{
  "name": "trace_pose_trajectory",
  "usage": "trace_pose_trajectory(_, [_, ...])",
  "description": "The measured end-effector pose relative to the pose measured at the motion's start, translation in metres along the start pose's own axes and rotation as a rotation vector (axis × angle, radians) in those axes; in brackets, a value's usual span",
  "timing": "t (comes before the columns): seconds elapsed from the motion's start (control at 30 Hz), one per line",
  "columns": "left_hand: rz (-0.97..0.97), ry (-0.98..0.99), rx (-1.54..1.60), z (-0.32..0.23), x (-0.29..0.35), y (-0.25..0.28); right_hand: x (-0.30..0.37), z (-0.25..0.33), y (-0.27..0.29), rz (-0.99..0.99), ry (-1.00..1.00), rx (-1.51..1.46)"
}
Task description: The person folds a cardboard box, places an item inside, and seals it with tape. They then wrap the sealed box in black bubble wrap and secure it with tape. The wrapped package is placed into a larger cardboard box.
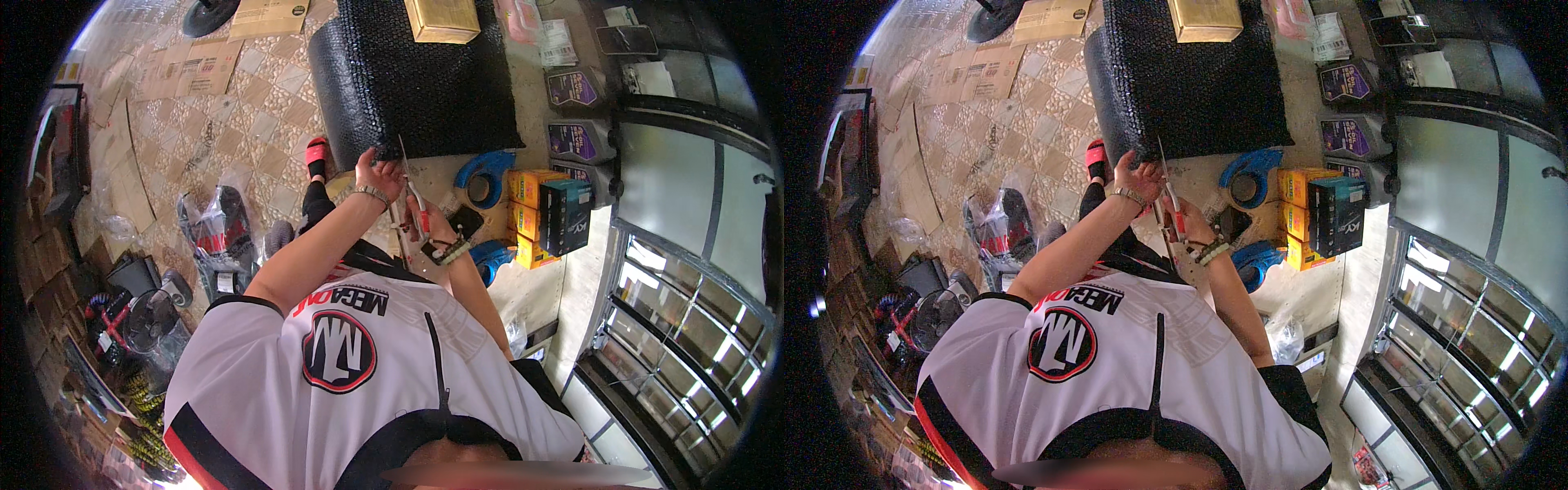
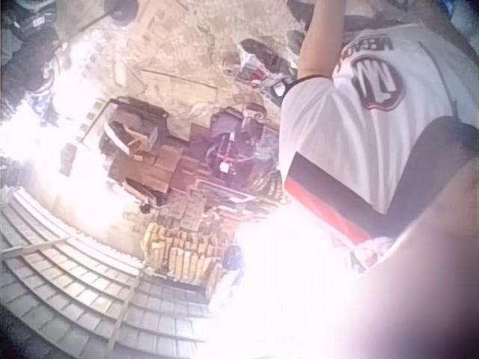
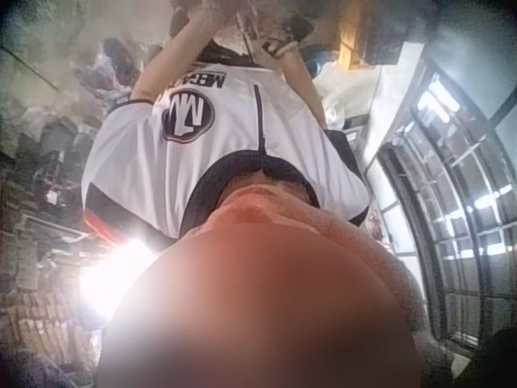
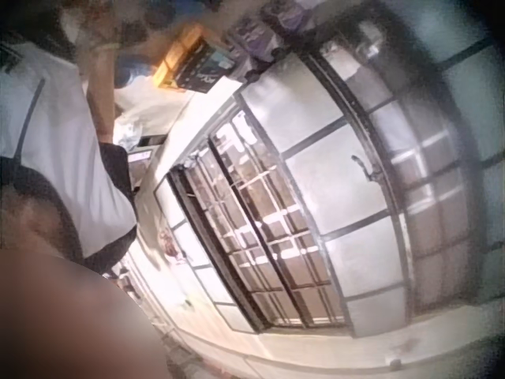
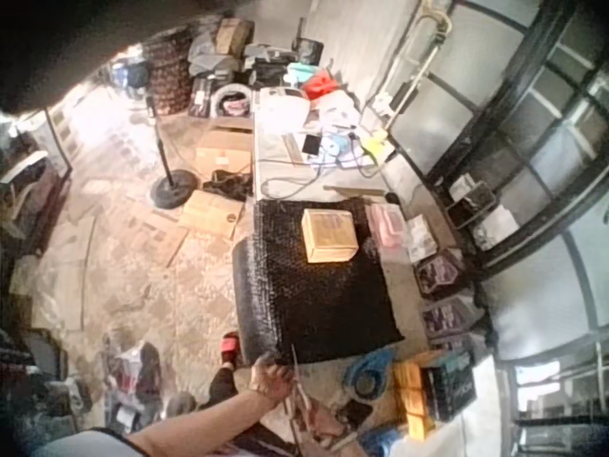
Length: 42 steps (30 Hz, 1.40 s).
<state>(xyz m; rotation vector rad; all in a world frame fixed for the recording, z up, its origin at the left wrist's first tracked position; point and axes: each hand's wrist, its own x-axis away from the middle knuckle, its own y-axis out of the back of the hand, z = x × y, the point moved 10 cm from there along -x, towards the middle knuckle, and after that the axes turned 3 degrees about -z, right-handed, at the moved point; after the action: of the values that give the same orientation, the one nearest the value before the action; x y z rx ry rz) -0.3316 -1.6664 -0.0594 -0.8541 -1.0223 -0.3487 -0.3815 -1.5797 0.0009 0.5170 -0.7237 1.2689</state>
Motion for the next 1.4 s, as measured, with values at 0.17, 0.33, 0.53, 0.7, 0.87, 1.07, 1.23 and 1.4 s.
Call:
trace_pose_trajectory(0.17, [0.131,0.044,0.049,0.009,0.001,-0.020,0.014,0.006,-0.003,0.004,-0.042,-0.081])
trace_pose_trajectory(0.33, [0.408,0.197,0.146,0.015,-0.002,-0.035,0.030,0.009,-0.012,0.084,-0.096,-0.128])
trace_pose_trajectory(0.53, [0.543,0.274,0.142,0.015,-0.009,-0.034,0.018,0.001,0.003,-0.005,-0.097,-0.057])
trace_pose_trajectory(0.7, [0.504,0.272,0.048,0.013,-0.006,-0.034,0.010,-0.004,0.006,-0.004,-0.126,-0.168])
trace_pose_trajectory(0.87, [0.420,0.229,-0.038,0.013,-0.017,-0.030,-0.012,0.037,0.010,-0.038,0.016,0.038])
trace_pose_trajectory(1.07, [0.421,0.338,0.038,0.025,-0.025,-0.026,-0.066,0.093,0.017,-0.065,-0.046,0.069])
trace_pose_trajectory(1.23, [0.267,0.167,-0.024,0.018,-0.030,-0.022,-0.144,0.166,0.030,-0.073,-0.015,0.123])
trace_pose_trajectory(1.4, [0.143,0.183,-0.025,0.016,-0.024,-0.022,-0.225,0.235,0.035,-0.084,0.058,0.146])
